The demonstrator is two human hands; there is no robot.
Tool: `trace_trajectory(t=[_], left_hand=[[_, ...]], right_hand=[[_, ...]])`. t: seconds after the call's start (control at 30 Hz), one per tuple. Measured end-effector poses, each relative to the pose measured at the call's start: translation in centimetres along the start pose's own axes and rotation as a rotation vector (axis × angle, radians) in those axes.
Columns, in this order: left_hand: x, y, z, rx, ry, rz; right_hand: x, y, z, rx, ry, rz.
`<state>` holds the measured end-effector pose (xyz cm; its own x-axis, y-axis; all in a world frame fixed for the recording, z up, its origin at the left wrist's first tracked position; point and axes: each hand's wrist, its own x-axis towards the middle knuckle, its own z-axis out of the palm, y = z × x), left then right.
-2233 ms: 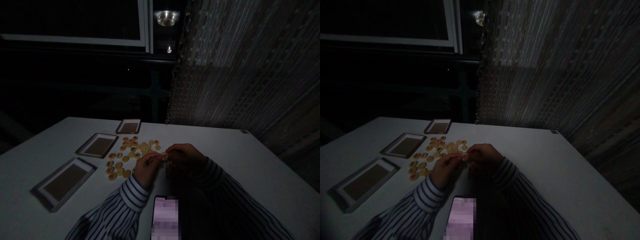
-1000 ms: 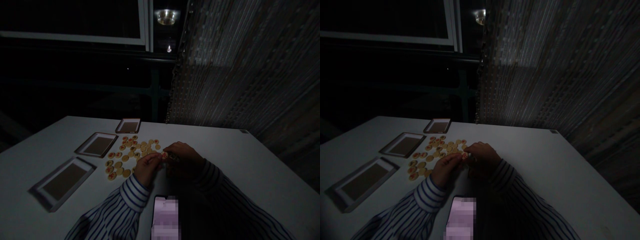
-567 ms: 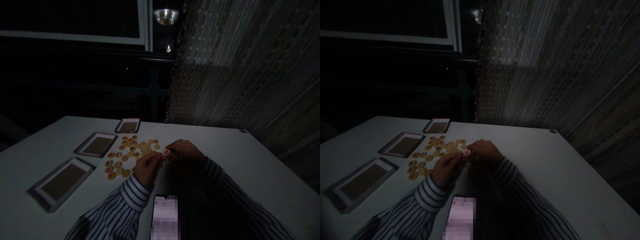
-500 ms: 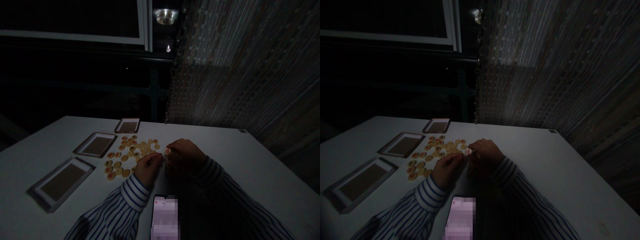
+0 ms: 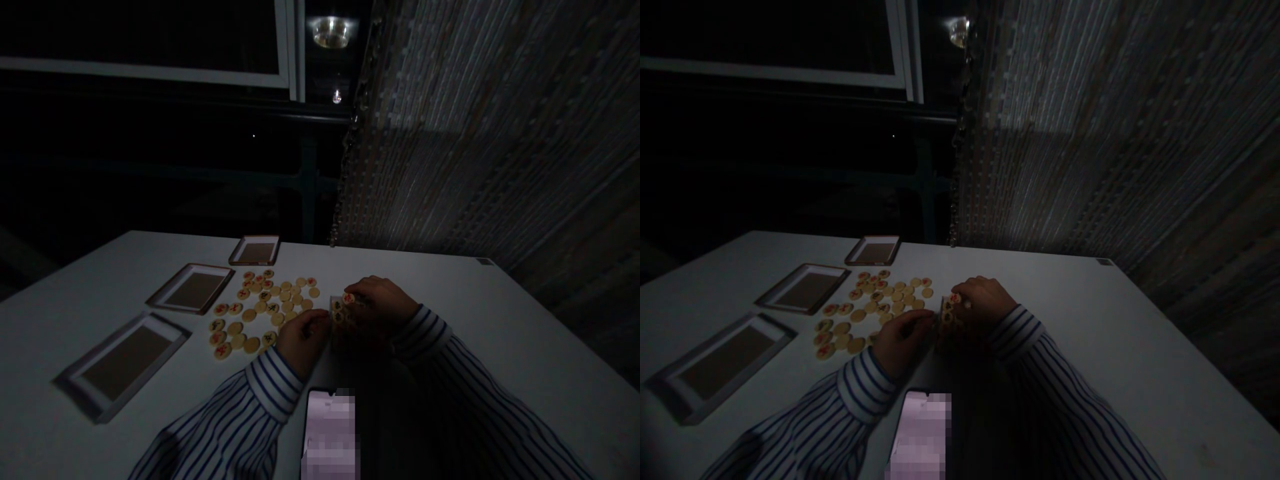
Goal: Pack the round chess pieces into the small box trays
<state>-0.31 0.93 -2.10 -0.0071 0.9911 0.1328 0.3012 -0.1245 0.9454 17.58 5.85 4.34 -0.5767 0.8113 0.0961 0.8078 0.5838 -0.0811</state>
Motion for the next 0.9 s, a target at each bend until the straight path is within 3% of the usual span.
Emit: trace_trajectory(t=[0.47,0.9], left_hand=[[0.2,-0.9,0.3,0.048,-0.04,0.011],[0.1,-1.0,0.1,0.03,-0.05,0.034]], right_hand=[[0.2,-0.1,0.5,-0.166,-0.203,0.019],[0.4,0.3,1.1,-0.169,-0.258,0.039]])
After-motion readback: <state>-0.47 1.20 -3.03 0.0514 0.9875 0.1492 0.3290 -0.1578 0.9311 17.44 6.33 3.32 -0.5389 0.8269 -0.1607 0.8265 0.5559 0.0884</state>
